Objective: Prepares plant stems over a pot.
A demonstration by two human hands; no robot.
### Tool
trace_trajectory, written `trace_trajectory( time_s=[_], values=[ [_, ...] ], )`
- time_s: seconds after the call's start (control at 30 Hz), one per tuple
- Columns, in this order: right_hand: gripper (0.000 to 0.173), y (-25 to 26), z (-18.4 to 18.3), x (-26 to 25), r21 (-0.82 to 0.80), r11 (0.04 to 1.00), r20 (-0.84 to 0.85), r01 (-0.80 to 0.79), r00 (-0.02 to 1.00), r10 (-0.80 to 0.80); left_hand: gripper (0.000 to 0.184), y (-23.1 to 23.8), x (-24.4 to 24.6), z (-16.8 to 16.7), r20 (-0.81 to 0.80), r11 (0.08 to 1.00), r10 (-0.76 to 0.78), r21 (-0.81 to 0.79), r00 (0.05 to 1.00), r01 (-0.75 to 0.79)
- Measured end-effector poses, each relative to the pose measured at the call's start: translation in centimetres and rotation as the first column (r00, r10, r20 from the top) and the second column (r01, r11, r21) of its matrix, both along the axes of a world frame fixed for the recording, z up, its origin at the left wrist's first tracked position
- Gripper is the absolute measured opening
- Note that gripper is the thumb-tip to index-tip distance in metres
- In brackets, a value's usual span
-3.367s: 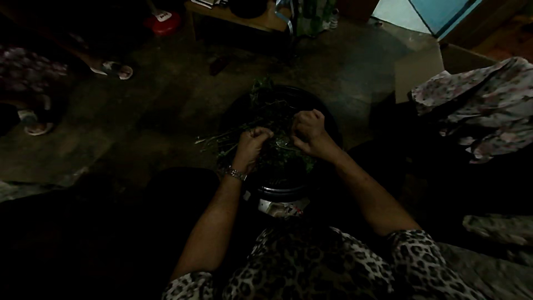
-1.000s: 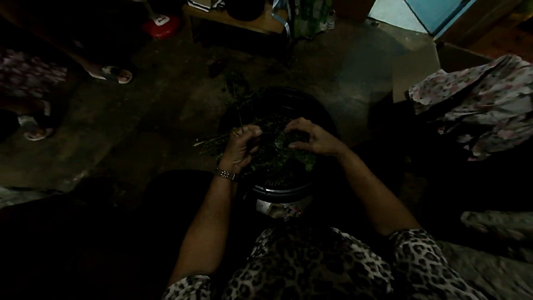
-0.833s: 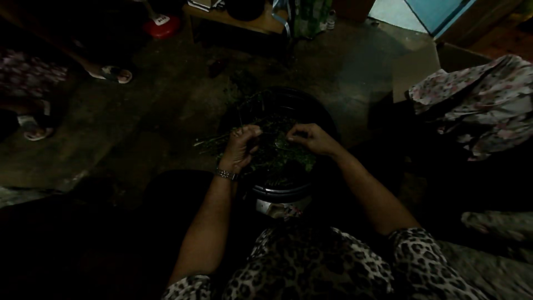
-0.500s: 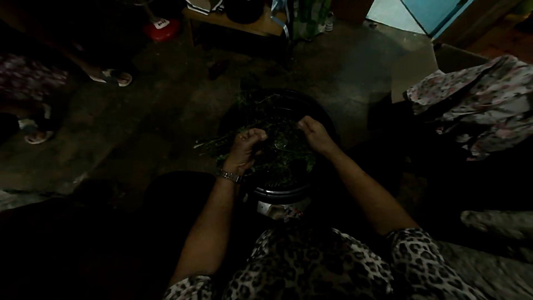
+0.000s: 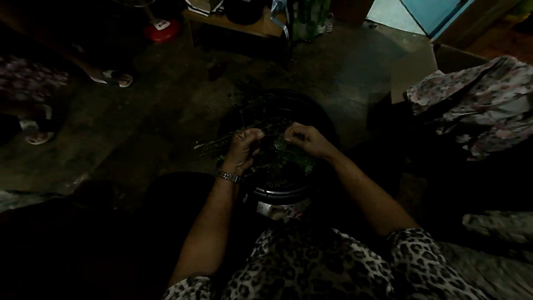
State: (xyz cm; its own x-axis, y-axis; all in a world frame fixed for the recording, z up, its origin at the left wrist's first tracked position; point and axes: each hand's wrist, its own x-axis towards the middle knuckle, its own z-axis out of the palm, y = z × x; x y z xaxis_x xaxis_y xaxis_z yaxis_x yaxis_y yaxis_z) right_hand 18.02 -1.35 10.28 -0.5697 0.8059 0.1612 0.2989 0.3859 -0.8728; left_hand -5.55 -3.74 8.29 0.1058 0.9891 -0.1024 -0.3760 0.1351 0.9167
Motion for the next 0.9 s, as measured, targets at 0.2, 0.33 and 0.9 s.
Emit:
trace_trajectory(
  time_s=[0.2,0.33,0.9],
  values=[
    [0.023,0.9,0.7,1.3,0.302,0.933,0.508,0.194,0.796,-0.330,0.017,-0.3,0.2,0.3,-0.051,0.999,-0.052,-0.014,0.997,0.052],
    [0.043,1.2,0.8,2.2,0.221,0.918,0.396,0.330,0.830,-0.393,0.016,-0.6,0.2,0.2,-0.021,0.971,-0.239,-0.030,0.971,0.239],
    [0.022,0.0,0.7,1.2,0.126,0.977,-0.009,0.173,0.985,-0.173,0.033,-0.9,1.7,-0.2,-0.201,0.934,-0.358,-0.081,0.912,0.349]
  ],
)
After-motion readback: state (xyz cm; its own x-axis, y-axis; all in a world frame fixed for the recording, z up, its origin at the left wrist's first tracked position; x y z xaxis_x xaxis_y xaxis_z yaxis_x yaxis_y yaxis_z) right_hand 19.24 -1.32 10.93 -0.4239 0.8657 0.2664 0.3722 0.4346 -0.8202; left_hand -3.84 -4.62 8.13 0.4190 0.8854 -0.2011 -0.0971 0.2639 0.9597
